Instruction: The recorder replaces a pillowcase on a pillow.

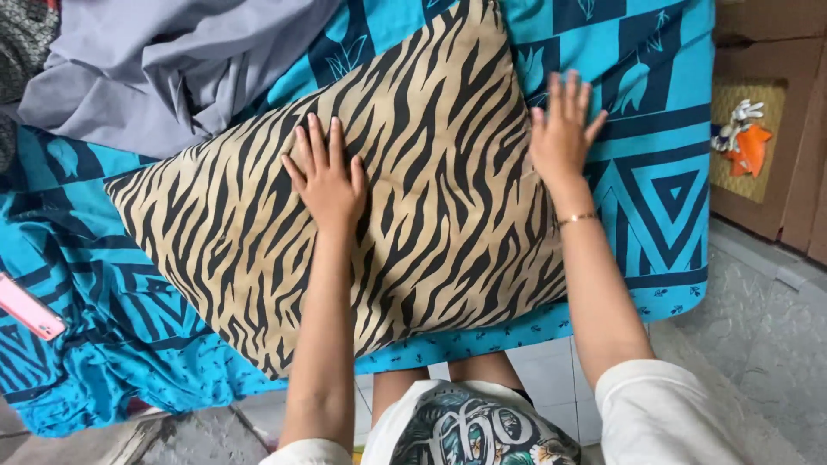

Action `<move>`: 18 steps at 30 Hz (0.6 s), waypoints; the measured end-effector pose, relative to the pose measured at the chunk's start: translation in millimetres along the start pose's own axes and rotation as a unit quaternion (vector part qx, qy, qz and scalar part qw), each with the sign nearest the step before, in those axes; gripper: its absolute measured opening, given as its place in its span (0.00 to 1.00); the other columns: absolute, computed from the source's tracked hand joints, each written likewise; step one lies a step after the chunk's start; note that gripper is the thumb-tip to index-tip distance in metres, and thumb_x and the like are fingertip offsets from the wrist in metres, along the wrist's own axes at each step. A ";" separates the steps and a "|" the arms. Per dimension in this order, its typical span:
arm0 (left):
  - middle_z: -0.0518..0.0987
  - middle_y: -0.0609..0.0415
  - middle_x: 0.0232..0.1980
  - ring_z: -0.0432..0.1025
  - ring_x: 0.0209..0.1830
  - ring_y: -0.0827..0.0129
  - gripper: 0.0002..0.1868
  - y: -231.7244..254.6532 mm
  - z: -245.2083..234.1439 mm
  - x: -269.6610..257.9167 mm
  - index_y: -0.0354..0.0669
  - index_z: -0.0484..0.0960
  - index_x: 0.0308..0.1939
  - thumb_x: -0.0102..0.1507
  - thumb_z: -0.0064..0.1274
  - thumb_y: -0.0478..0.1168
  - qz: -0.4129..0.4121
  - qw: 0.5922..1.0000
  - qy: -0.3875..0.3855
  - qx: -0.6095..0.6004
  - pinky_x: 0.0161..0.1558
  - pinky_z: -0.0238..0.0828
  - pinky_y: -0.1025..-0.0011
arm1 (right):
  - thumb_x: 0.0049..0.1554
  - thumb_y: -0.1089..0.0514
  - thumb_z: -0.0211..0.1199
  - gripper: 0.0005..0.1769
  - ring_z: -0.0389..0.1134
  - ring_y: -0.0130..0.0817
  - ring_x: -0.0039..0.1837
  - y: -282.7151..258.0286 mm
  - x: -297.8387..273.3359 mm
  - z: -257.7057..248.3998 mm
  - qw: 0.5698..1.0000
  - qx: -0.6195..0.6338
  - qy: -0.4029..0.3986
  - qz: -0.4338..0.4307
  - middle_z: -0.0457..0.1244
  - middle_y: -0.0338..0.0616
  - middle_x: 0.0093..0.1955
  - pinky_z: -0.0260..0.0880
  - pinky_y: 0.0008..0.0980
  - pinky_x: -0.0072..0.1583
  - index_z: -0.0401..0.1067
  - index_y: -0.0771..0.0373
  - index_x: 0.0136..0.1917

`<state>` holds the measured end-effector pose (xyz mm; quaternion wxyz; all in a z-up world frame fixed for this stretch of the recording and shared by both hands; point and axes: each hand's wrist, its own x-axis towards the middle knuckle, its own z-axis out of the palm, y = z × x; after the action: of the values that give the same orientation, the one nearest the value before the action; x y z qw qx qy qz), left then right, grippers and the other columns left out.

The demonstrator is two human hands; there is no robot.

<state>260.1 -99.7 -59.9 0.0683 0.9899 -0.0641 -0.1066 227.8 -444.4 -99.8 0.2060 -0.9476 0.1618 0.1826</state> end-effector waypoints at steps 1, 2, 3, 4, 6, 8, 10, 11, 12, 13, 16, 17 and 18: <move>0.44 0.54 0.86 0.36 0.86 0.56 0.32 7.7 5.2 3.8 0.60 0.54 0.83 0.74 0.33 0.55 -0.042 0.999 -0.004 0.010 0.79 0.24 0.39 | 0.72 0.48 0.48 0.33 0.32 0.48 0.87 4.4 -5.2 1.3 0.998 0.017 0.040 0.036 0.38 0.48 0.88 0.24 0.71 0.77 0.45 0.52 0.85; 0.45 0.52 0.86 0.36 0.85 0.55 0.32 15.7 10.8 7.5 0.58 0.54 0.83 0.73 0.34 0.53 -0.085 0.996 -0.007 0.021 0.76 0.23 0.36 | 0.70 0.49 0.51 0.33 0.33 0.50 0.86 9.3 -10.4 3.0 0.994 0.034 0.080 0.072 0.39 0.50 0.87 0.26 0.71 0.77 0.47 0.54 0.85; 0.45 0.52 0.86 0.36 0.85 0.55 0.32 37.5 7.2 1.7 0.58 0.54 0.83 0.73 0.34 0.53 -0.084 0.996 -0.009 0.018 0.76 0.23 0.36 | 0.70 0.49 0.51 0.33 0.33 0.50 0.86 -8.7 -23.7 8.7 0.994 0.031 0.079 0.074 0.39 0.50 0.87 0.26 0.71 0.77 0.47 0.54 0.85; 0.46 0.49 0.86 0.36 0.86 0.52 0.30 59.5 3.4 -4.4 0.57 0.57 0.80 0.74 0.35 0.53 -0.094 0.995 -0.026 -0.013 0.76 0.22 0.36 | 0.72 0.49 0.49 0.33 0.35 0.48 0.86 -26.5 -37.1 14.5 0.990 0.062 0.118 0.036 0.39 0.48 0.88 0.31 0.65 0.78 0.46 0.53 0.86; 0.46 0.45 0.86 0.35 0.87 0.48 0.28 92.3 8.4 -23.3 0.56 0.60 0.78 0.74 0.36 0.52 -0.105 0.993 -0.040 -0.046 0.76 0.22 0.37 | 0.74 0.50 0.48 0.32 0.37 0.46 0.87 -62.2 -61.7 25.0 0.983 0.091 0.158 -0.006 0.39 0.46 0.88 0.35 0.59 0.79 0.45 0.53 0.86; 0.48 0.51 0.86 0.36 0.87 0.52 0.28 109.0 25.7 -51.7 0.60 0.62 0.78 0.72 0.37 0.51 -0.017 0.991 0.034 -0.131 0.79 0.23 0.38 | 0.72 0.47 0.51 0.33 0.37 0.47 0.88 -101.8 -88.6 37.9 0.988 -0.033 0.087 -0.127 0.40 0.46 0.89 0.28 0.67 0.80 0.48 0.45 0.86; 0.48 0.52 0.86 0.38 0.87 0.55 0.29 96.0 29.1 -68.4 0.60 0.62 0.79 0.73 0.37 0.51 0.009 0.994 0.032 -0.105 0.80 0.24 0.41 | 0.70 0.46 0.51 0.34 0.38 0.49 0.87 -98.4 -98.5 31.8 0.989 -0.028 0.065 -0.132 0.41 0.47 0.88 0.28 0.68 0.79 0.48 0.46 0.85; 0.49 0.53 0.86 0.39 0.87 0.59 0.29 90.8 31.4 -78.0 0.61 0.61 0.81 0.74 0.36 0.51 0.037 0.995 0.028 -0.083 0.80 0.25 0.43 | 0.67 0.44 0.51 0.35 0.38 0.51 0.86 -95.2 -104.8 28.2 0.990 -0.027 0.044 -0.135 0.42 0.48 0.87 0.28 0.70 0.77 0.49 0.46 0.84; 0.49 0.53 0.86 0.39 0.87 0.59 0.29 69.7 28.0 -81.8 0.61 0.61 0.81 0.74 0.36 0.51 0.037 0.995 0.029 -0.083 0.80 0.25 0.43 | 0.67 0.44 0.51 0.35 0.38 0.51 0.86 -82.7 -110.3 22.8 0.989 -0.027 0.044 -0.135 0.42 0.48 0.87 0.28 0.70 0.77 0.49 0.46 0.84; 0.49 0.55 0.86 0.40 0.87 0.60 0.29 48.0 24.0 -87.4 0.63 0.59 0.81 0.74 0.35 0.52 -0.004 0.997 -0.016 -0.077 0.81 0.25 0.44 | 0.67 0.43 0.51 0.36 0.39 0.49 0.86 -70.5 -117.6 17.8 0.993 -0.028 0.051 -0.104 0.41 0.49 0.87 0.28 0.72 0.76 0.48 0.49 0.85; 0.47 0.55 0.86 0.39 0.86 0.59 0.30 -7.7 16.2 -101.1 0.62 0.55 0.82 0.75 0.32 0.54 -0.062 0.996 -0.037 -0.051 0.80 0.24 0.43 | 0.69 0.44 0.48 0.35 0.39 0.49 0.86 -7.0 -141.7 17.3 0.999 -0.032 0.039 -0.014 0.42 0.47 0.87 0.27 0.75 0.76 0.48 0.50 0.85; 0.45 0.53 0.87 0.37 0.86 0.56 0.31 -22.8 15.1 -105.5 0.59 0.53 0.83 0.74 0.31 0.53 -0.079 0.996 -0.017 -0.034 0.78 0.22 0.41 | 0.71 0.45 0.46 0.32 0.39 0.50 0.87 20.2 -149.4 18.0 0.998 -0.039 0.018 0.048 0.43 0.45 0.87 0.27 0.75 0.77 0.49 0.48 0.85; 0.45 0.53 0.87 0.37 0.86 0.56 0.31 -26.1 6.1 -105.0 0.59 0.53 0.83 0.74 0.31 0.53 -0.081 0.996 -0.013 -0.035 0.78 0.22 0.41 | 0.71 0.45 0.46 0.32 0.39 0.50 0.87 39.7 -157.9 22.9 0.998 -0.040 0.021 0.044 0.43 0.45 0.87 0.27 0.75 0.77 0.49 0.48 0.85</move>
<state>160.0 -59.9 -48.5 0.0933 0.9874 0.0187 -0.1265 67.1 -431.7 -67.2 0.1561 -0.9507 0.2001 0.1781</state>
